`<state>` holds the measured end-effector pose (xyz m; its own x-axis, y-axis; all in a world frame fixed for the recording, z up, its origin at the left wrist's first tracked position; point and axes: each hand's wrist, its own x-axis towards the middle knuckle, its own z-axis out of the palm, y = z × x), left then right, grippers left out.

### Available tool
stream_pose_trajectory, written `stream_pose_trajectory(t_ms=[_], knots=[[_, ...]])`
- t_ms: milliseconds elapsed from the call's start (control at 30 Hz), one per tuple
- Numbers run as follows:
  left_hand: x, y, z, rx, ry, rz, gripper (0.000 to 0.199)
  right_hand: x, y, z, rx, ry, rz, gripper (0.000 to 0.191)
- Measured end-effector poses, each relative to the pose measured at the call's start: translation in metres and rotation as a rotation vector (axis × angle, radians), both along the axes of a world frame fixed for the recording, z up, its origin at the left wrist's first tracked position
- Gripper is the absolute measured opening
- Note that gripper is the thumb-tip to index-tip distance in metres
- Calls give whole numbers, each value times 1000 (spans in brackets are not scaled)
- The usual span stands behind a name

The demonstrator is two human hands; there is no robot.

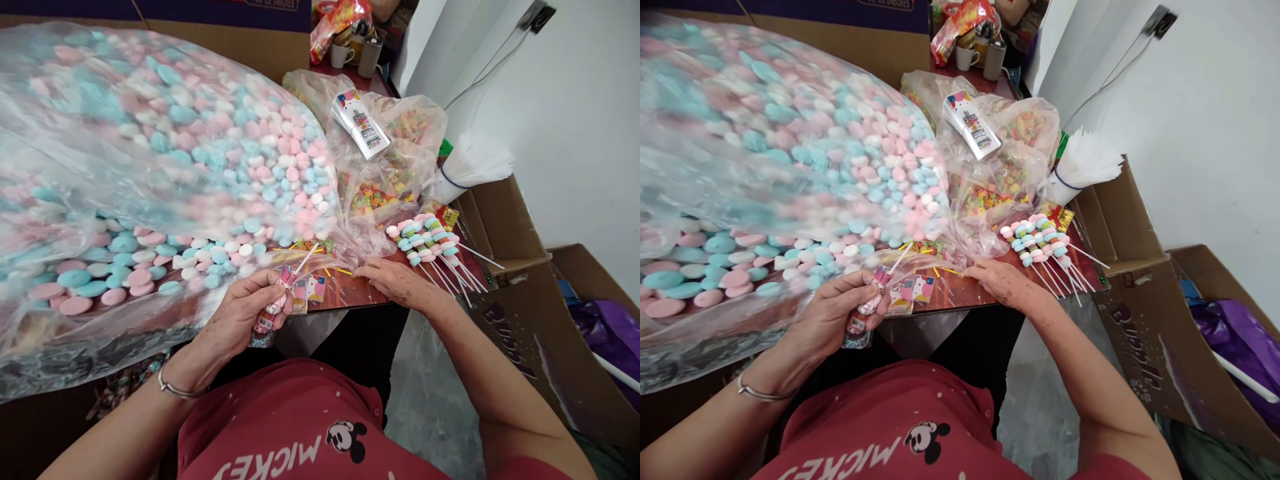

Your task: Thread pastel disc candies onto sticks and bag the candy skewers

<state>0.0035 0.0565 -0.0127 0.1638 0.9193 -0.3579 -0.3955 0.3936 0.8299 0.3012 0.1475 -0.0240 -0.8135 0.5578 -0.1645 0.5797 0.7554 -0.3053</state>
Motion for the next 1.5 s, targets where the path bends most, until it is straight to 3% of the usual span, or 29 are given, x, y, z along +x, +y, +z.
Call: stream_pose_trajectory(t_ms=[200,333,533,800,1133,1367,1500], knots=[[-1,0,-4,-11,21,-23,25,-5,16,4,-4,-107,166,23],[-2,-2,-5,-21,20,-20,26,-6,16,6,-11,-157,140,20],[-5,-4,-5,-28,26,-28,27,0,15,4,8,-77,159,44],[-5,-5,-8,-38,21,-19,27,7,6,-1,142,-147,155,20],[-8,-8,-12,-33,43,-34,26,10,4,0,219,-250,183,20],[-6,-8,-14,-45,50,-46,27,14,1,-1,197,-268,100,17],[-4,-9,-9,-30,14,-43,26,17,0,10,151,-155,-12,15]])
